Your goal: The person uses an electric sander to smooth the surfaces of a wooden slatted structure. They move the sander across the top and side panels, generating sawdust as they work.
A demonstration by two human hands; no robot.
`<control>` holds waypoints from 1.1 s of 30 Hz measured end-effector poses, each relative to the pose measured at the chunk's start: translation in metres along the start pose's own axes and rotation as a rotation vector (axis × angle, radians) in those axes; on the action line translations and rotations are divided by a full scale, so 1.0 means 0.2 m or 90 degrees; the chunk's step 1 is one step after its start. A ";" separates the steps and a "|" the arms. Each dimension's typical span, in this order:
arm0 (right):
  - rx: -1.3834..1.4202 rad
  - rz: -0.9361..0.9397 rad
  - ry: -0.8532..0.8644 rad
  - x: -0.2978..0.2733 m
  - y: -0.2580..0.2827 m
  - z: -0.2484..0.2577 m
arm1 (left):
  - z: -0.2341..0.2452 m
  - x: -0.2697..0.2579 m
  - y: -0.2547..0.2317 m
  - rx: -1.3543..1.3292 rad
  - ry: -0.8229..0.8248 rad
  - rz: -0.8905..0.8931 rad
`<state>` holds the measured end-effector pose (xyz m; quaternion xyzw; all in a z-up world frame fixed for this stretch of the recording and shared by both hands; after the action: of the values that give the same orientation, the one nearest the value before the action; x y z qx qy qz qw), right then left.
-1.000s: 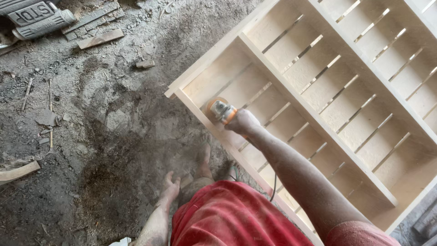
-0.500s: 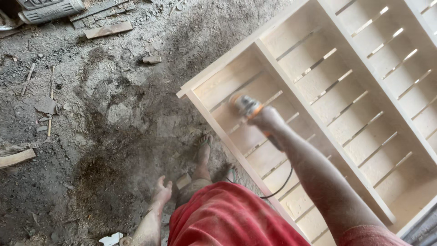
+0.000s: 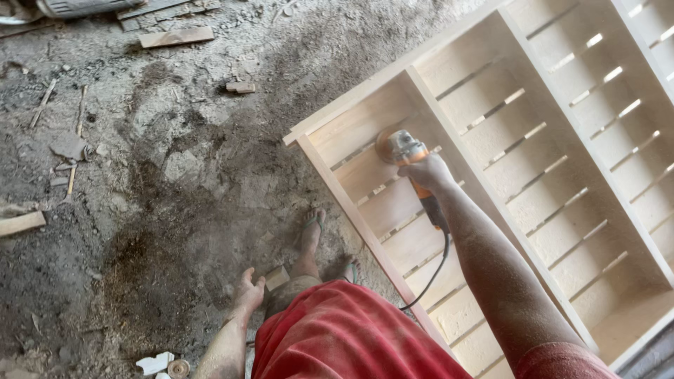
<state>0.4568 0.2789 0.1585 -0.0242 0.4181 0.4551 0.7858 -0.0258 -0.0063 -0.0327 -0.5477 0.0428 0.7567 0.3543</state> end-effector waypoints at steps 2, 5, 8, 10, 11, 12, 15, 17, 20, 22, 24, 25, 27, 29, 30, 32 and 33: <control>-0.002 -0.024 -0.003 -0.03 0.00 -0.03 | 0.00 -0.04 0.04 -0.005 -0.010 -0.005; -0.006 -0.012 0.044 -0.15 0.08 -0.18 | 0.05 0.00 0.01 0.020 -0.024 -0.013; -0.038 0.049 0.042 -0.22 0.19 -0.29 | 0.03 0.03 -0.02 0.034 -0.040 -0.022; -0.050 0.049 0.070 -0.22 0.27 -0.33 | -0.01 -0.02 0.01 0.036 -0.041 -0.020; -0.050 0.049 0.077 -0.20 0.32 -0.34 | 0.00 0.00 0.00 0.039 -0.039 -0.025; -0.052 0.050 0.073 -0.19 0.36 -0.36 | 0.01 0.01 -0.01 0.043 -0.038 -0.030; -0.057 0.058 0.054 -0.12 0.44 -0.35 | 0.02 0.04 -0.06 0.006 -0.059 -0.064; -0.061 0.058 0.043 -0.04 0.45 -0.33 | 0.01 0.03 -0.06 -0.014 -0.070 -0.108; -0.060 0.071 0.017 0.08 0.42 -0.27 | 0.03 0.07 -0.08 -0.036 -0.081 -0.114; -0.070 0.039 0.024 0.14 0.36 -0.22 | 0.02 0.03 -0.06 -0.047 -0.074 -0.081; -0.059 0.028 0.010 0.22 0.31 -0.14 | 0.04 0.06 -0.06 -0.056 -0.060 -0.050; -0.050 0.035 -0.001 0.25 0.28 -0.09 | 0.03 0.06 -0.06 -0.059 -0.065 -0.052; 0.010 0.024 -0.014 0.29 0.25 -0.01 | 0.04 0.05 -0.04 -0.061 -0.071 -0.053; 0.111 -0.011 -0.019 0.31 0.23 0.05 | 0.03 0.04 -0.03 -0.055 -0.057 -0.036; 0.115 -0.004 -0.012 0.31 0.23 0.06 | 0.02 0.04 -0.03 -0.052 -0.051 -0.027; 0.126 0.013 -0.004 0.28 0.25 0.02 | 0.03 0.01 -0.01 -0.047 -0.058 -0.027; 0.087 0.033 0.004 0.27 0.27 -0.01 | 0.04 0.03 -0.02 -0.044 -0.063 -0.033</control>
<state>0.4280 0.3470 0.1397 0.0389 0.4508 0.4458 0.7724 -0.0303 0.0038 -0.0335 -0.5223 -0.0150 0.7745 0.3564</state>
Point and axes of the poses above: each hand's wrist, its own x-axis towards the middle knuckle, its own z-axis out of the back of the hand, y = z × x, the point moved 1 cm from there along x, towards the middle knuckle, and after that the axes turned 6 degrees about y, right-handed, at the moved point
